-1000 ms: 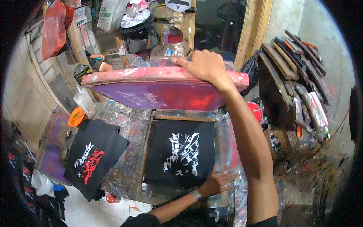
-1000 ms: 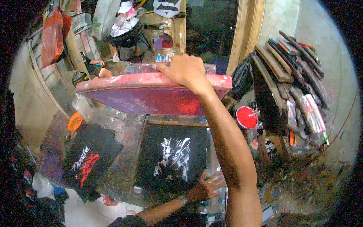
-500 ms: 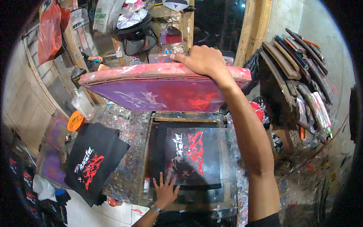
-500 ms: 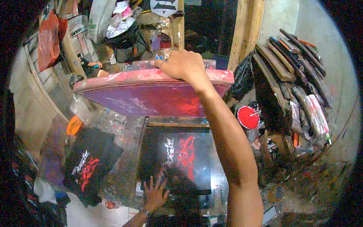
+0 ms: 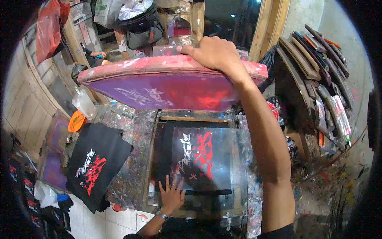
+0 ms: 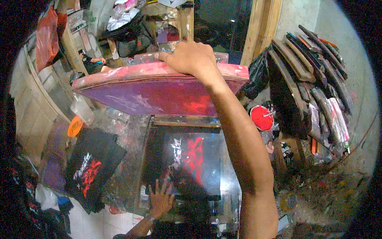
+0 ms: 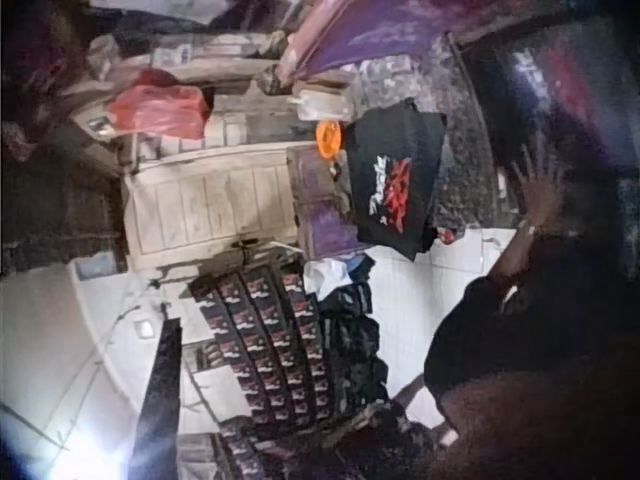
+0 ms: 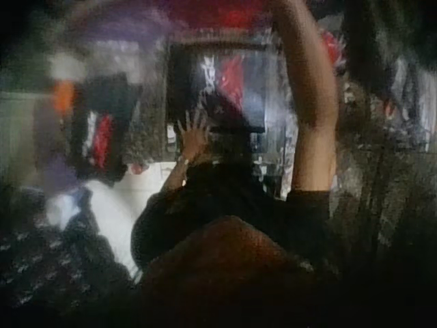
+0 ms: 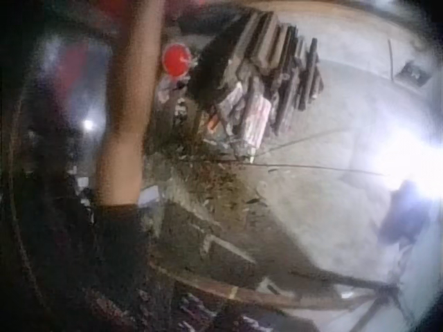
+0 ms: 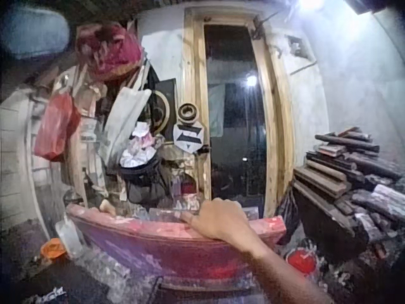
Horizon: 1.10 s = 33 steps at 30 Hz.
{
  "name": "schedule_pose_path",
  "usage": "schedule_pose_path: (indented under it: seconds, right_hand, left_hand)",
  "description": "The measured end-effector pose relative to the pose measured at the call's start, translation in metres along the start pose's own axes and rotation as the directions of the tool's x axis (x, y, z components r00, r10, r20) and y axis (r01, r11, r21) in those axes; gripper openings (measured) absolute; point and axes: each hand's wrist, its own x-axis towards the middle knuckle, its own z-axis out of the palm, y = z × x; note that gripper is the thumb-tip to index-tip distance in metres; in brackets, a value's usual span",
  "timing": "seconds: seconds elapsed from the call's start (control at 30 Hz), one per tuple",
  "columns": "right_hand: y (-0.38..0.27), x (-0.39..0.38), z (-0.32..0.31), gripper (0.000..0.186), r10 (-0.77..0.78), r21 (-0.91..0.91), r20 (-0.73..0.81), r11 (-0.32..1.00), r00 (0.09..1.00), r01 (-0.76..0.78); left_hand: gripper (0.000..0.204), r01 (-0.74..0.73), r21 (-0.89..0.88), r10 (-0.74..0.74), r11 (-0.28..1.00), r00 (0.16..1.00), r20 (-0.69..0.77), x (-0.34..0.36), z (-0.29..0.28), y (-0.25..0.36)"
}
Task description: The person performs screen printing on black shirts by placing each shirt on the platen, lowering the silk screen frame, and using a squeegee to pull ink across the mesh to transfer the design. The person repeats this process for multiple shirts, moving printed shirts aside and positioning new ones.
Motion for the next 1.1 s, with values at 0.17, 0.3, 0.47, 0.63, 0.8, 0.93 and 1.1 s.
schedule_pose_path:
  seconds: [0.17,0.3,0.47,0.63,0.8,0.93,1.1]
  right_hand:
    - [-0.003,0.002,0.002,0.084,0.03,-0.01,0.029,1.0,0.999,-0.03]
    - [0.001,0.007,0.005,0.083,0.004,-0.017,0.037,1.0,0.999,-0.003]
    - [0.002,0.011,0.006,0.084,0.017,-0.009,0.035,1.0,0.999,-0.017]
    - [0.0,0.014,0.006,0.084,0.024,-0.025,0.043,0.999,0.999,-0.023]
    - [0.006,0.019,0.003,0.083,0.025,0.002,0.048,1.0,0.999,-0.025]
    - [0.0,0.012,0.01,0.082,0.029,0.024,-0.005,0.999,1.0,-0.029]
    - [-0.012,-0.016,0.0,0.089,0.025,0.019,0.001,1.0,1.0,-0.025]
  left_hand:
    - [0.058,-0.018,0.012,0.019,1.0,0.999,-0.034,-0.001,-0.005,-0.001]
    - [0.057,-0.008,-0.01,0.008,1.0,0.999,-0.031,0.002,-0.005,0.0]
    - [0.058,-0.008,0.033,0.008,0.999,1.0,-0.005,0.004,-0.013,0.002]
    - [0.061,-0.002,0.044,0.003,0.999,1.0,-0.014,0.002,-0.006,-0.001]
    - [0.067,-0.022,0.125,0.025,0.992,1.0,-0.019,0.001,-0.003,0.0]
    - [0.078,0.114,-0.147,-0.125,0.983,0.99,-0.066,0.017,-0.023,0.032]
    - [0.058,-0.189,-0.722,0.295,0.666,0.955,0.022,0.096,-0.018,0.118]
